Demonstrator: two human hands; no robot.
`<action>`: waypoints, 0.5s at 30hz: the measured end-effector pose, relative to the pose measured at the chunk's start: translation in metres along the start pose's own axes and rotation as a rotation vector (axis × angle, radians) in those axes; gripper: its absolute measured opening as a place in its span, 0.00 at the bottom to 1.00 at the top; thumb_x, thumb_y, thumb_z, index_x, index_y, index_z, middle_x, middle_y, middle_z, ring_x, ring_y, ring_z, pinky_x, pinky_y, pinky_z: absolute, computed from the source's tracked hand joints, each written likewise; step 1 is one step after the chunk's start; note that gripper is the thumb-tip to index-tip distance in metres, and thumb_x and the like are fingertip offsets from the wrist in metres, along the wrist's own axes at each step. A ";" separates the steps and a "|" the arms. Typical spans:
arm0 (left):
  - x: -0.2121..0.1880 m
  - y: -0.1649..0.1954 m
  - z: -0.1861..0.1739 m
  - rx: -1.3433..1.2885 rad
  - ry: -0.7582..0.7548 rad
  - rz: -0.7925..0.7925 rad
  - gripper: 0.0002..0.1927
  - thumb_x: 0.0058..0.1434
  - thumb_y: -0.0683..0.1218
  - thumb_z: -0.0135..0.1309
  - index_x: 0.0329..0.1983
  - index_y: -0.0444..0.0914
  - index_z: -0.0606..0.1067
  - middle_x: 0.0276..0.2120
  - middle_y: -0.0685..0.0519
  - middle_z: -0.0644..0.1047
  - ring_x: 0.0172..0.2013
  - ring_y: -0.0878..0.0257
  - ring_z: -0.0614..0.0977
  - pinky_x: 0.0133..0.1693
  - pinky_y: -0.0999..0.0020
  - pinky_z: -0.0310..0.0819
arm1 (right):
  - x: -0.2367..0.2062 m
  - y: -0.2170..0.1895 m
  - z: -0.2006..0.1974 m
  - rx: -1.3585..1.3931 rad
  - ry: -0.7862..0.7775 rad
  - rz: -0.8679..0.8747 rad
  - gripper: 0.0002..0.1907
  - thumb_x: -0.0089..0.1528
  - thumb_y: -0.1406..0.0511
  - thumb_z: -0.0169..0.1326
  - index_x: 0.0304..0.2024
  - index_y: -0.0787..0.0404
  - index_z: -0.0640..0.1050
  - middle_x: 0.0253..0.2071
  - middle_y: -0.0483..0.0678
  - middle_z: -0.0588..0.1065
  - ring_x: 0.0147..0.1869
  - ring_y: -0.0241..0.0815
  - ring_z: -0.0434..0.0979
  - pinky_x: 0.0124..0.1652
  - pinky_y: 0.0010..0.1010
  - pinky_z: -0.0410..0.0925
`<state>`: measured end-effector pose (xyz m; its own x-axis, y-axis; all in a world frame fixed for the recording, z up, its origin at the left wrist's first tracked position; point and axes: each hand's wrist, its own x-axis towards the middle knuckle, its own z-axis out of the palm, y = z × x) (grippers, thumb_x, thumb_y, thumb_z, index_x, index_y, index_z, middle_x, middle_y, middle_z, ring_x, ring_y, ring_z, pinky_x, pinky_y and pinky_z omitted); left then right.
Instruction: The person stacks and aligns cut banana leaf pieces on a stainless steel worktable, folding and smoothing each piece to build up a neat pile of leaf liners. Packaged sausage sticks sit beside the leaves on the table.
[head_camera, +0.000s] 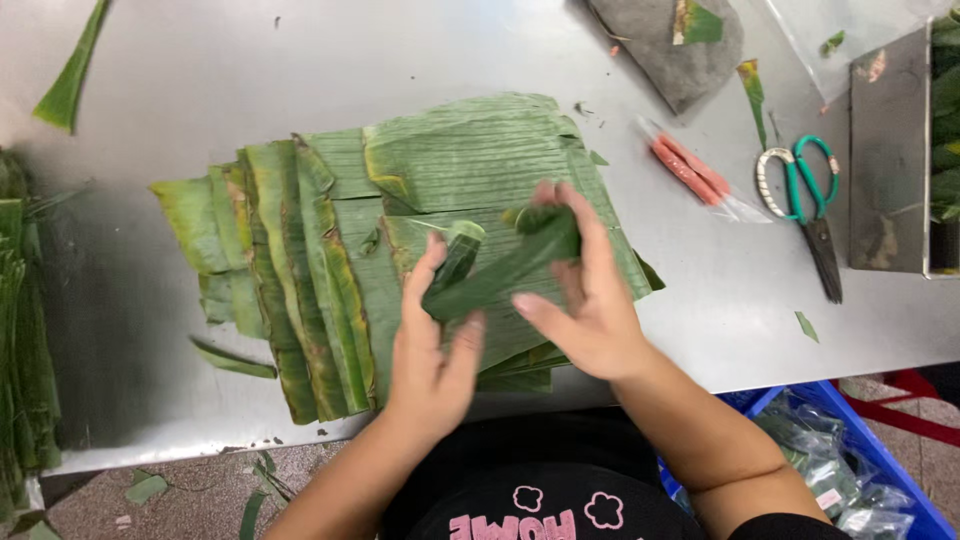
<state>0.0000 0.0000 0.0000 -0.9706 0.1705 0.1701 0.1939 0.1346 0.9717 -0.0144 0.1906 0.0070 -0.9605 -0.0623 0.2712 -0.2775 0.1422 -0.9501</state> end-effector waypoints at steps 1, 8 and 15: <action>-0.001 -0.003 0.006 0.054 0.014 0.130 0.33 0.70 0.40 0.49 0.73 0.30 0.50 0.70 0.30 0.57 0.69 0.49 0.64 0.66 0.58 0.58 | -0.010 0.007 0.001 0.280 0.037 0.080 0.37 0.67 0.70 0.53 0.76 0.60 0.54 0.74 0.56 0.62 0.78 0.49 0.63 0.74 0.42 0.60; -0.011 -0.013 0.030 -0.334 -0.358 -0.330 0.27 0.73 0.44 0.49 0.75 0.37 0.64 0.60 0.41 0.77 0.61 0.52 0.76 0.64 0.59 0.69 | -0.052 0.048 -0.028 0.550 0.252 0.260 0.24 0.70 0.61 0.51 0.66 0.62 0.66 0.66 0.52 0.70 0.69 0.43 0.72 0.68 0.35 0.68; 0.008 -0.026 0.034 0.606 -0.341 0.386 0.38 0.54 0.53 0.57 0.70 0.42 0.65 0.64 0.36 0.72 0.64 0.41 0.72 0.64 0.46 0.62 | -0.107 0.077 -0.190 -0.881 0.591 0.003 0.19 0.71 0.68 0.53 0.64 0.62 0.71 0.53 0.54 0.76 0.52 0.42 0.76 0.49 0.35 0.71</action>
<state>-0.0082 0.0315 -0.0294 -0.7404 0.5898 0.3224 0.6471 0.4957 0.5793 0.0634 0.3956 -0.0659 -0.7532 0.3956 0.5255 0.0356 0.8223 -0.5680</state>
